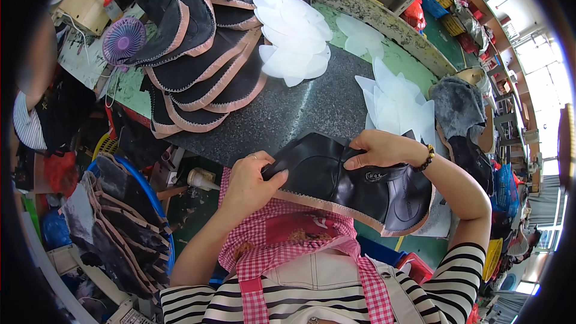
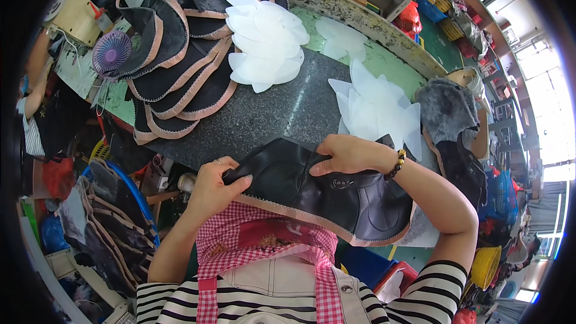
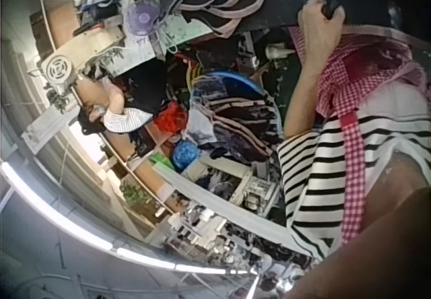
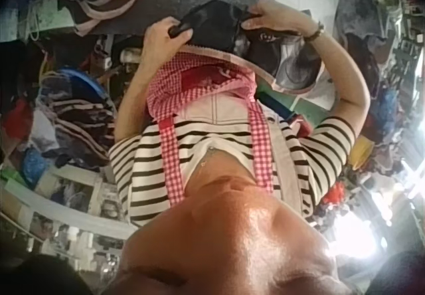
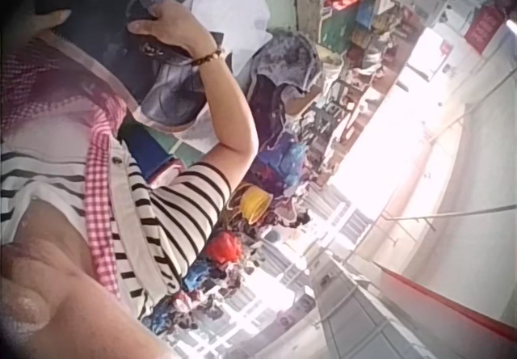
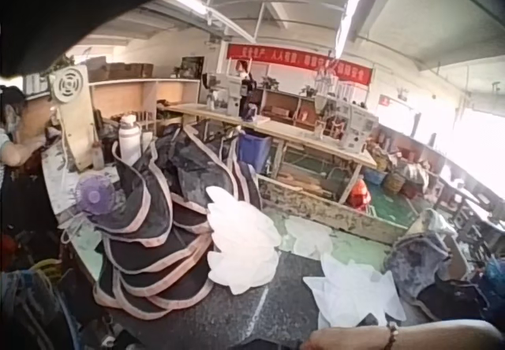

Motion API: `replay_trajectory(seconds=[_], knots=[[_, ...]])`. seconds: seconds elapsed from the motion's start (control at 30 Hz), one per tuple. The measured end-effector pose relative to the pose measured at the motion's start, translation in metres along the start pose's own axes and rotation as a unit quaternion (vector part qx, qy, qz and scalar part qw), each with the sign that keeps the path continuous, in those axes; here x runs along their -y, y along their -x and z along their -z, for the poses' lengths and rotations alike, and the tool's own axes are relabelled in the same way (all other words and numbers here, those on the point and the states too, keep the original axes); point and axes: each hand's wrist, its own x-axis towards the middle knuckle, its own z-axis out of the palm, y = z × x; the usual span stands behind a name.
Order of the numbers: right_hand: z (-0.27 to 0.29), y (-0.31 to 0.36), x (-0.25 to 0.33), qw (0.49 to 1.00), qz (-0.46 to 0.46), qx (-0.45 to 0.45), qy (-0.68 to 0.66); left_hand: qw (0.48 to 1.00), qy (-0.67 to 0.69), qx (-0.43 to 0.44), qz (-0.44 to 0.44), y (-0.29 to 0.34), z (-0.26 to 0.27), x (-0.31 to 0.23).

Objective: The person inserts white foam insoles and grey fuzzy lining into black slipper uppers. They repeatedly pick up the components, align the foam and lining, and press them into the slipper shell. The person handles the items one at a time, turning them over to fit the parts inside.

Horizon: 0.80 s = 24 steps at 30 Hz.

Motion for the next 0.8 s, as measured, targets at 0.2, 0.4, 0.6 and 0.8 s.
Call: replay_trajectory(seconds=[0.2, 0.4, 0.6, 0.8], knots=[[-0.001, -0.011, 0.000, 0.998, -0.026, 0.004, 0.060, 0.972, -0.199, -0.083, -0.094, 0.005, -0.016, -0.005], [-0.001, -0.016, 0.005, 0.991, -0.059, 0.023, 0.121, 0.964, -0.238, -0.058, -0.107, -0.007, 0.000, -0.005], [-0.012, 0.007, -0.007, 0.988, 0.040, -0.077, 0.125, 0.977, -0.066, 0.194, -0.053, -0.061, 0.003, -0.019], [-0.017, 0.076, 0.055, 0.954, 0.059, -0.234, 0.179, 0.966, 0.176, 0.179, -0.060, -0.035, -0.013, -0.056]])
